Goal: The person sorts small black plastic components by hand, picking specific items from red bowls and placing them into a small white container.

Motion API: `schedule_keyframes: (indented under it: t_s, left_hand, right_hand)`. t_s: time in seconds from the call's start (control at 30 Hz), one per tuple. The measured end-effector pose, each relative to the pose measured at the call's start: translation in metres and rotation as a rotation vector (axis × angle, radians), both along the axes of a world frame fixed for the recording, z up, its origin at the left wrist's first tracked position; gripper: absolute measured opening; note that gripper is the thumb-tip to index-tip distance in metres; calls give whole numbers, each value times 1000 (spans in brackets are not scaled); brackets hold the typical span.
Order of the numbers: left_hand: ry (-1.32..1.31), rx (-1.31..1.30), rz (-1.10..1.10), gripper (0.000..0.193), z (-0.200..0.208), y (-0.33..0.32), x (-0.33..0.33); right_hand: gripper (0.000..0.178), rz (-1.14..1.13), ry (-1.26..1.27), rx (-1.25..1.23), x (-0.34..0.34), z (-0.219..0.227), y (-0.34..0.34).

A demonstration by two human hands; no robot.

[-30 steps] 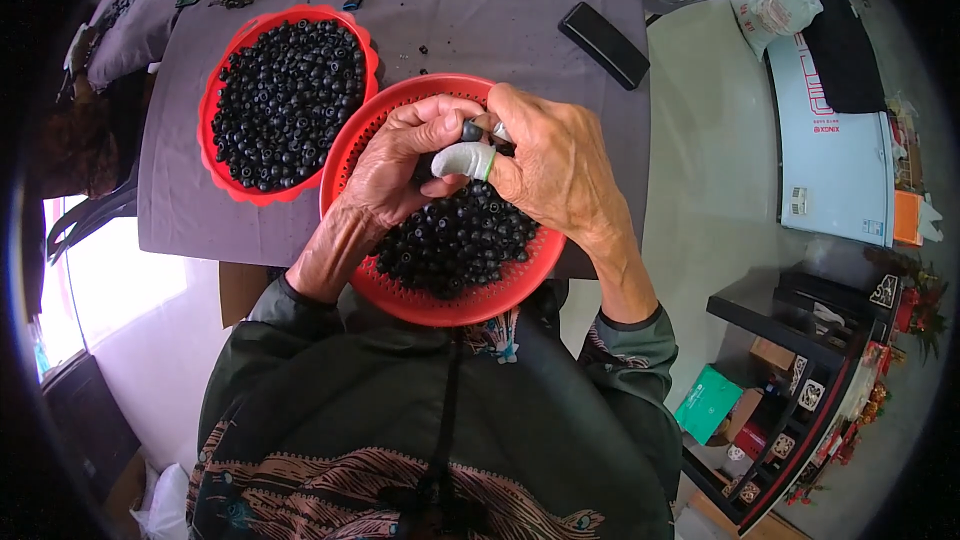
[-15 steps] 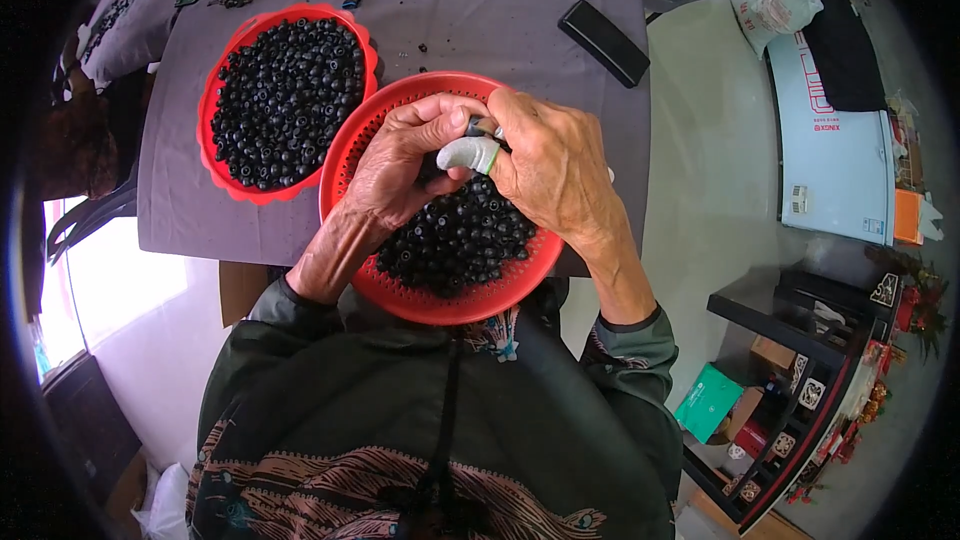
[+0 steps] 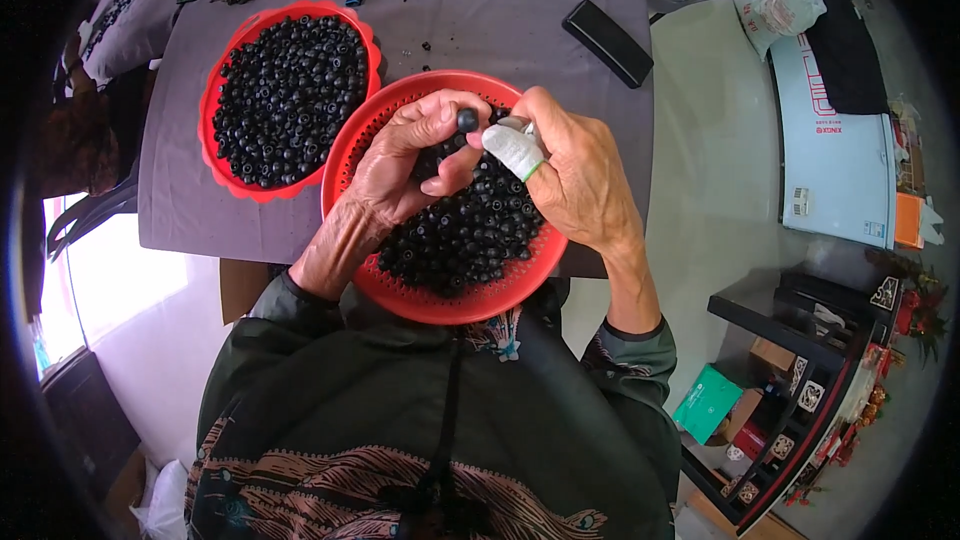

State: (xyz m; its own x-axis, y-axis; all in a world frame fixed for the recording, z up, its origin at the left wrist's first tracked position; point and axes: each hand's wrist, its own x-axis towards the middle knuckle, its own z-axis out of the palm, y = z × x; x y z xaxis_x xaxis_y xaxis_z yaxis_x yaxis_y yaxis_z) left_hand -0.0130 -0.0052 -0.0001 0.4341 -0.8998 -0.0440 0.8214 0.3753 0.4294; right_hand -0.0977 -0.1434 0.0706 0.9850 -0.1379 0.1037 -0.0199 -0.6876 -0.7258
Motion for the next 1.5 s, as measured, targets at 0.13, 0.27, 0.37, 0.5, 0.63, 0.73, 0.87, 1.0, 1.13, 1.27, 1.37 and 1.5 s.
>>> schedule_keyframes:
  t_s: [0.13, 0.27, 0.37, 0.5, 0.63, 0.73, 0.87, 1.0, 1.13, 1.27, 1.37, 1.5]
  left_hand:
    - [4, 3, 21, 23, 2, -1, -1]
    - [-50, -49, -33, 21, -3, 1, 3]
    - [-11, -42, -16, 20, -1, 0, 2]
    - [-44, -19, -14, 20, -2, -1, 2]
    - [-37, -30, -16, 19, -4, -1, 2]
    - [-35, -1, -9, 20, -2, -1, 1]
    - [-17, -14, -20, 20, -3, -1, 0]
    - [-37, -7, -17, 21, -5, -2, -1]
    - [-4, 60, 4, 23, -4, -4, -4]
    - [-2, 41, -5, 23, -5, -3, -5]
    - [12, 14, -23, 24, -6, -3, -5]
    - [24, 11, -21, 23, -4, -4, -5]
  right_hand:
    - [34, 9, -80, -59, -1, -5, 0]
    - [41, 25, -108, -117, 4, -3, 5]
    - [15, 55, -45, -82, 5, 1, 6]
    - [22, 80, -87, -229, 9, -1, 4]
    - [54, 31, -109, -213, 10, -4, 7]
    - [53, 22, -143, -182, 10, -8, 7]
    - [51, 32, -135, -245, 9, -9, 5]
    - [45, 52, -175, -252, 10, -10, 6]
    - [32, 59, -191, -298, 10, -10, 6]
    - [28, 60, -204, -341, 9, -13, 5]
    - [27, 54, -230, -349, 10, -12, 5]
    - [31, 59, -206, -262, 10, -11, 4]
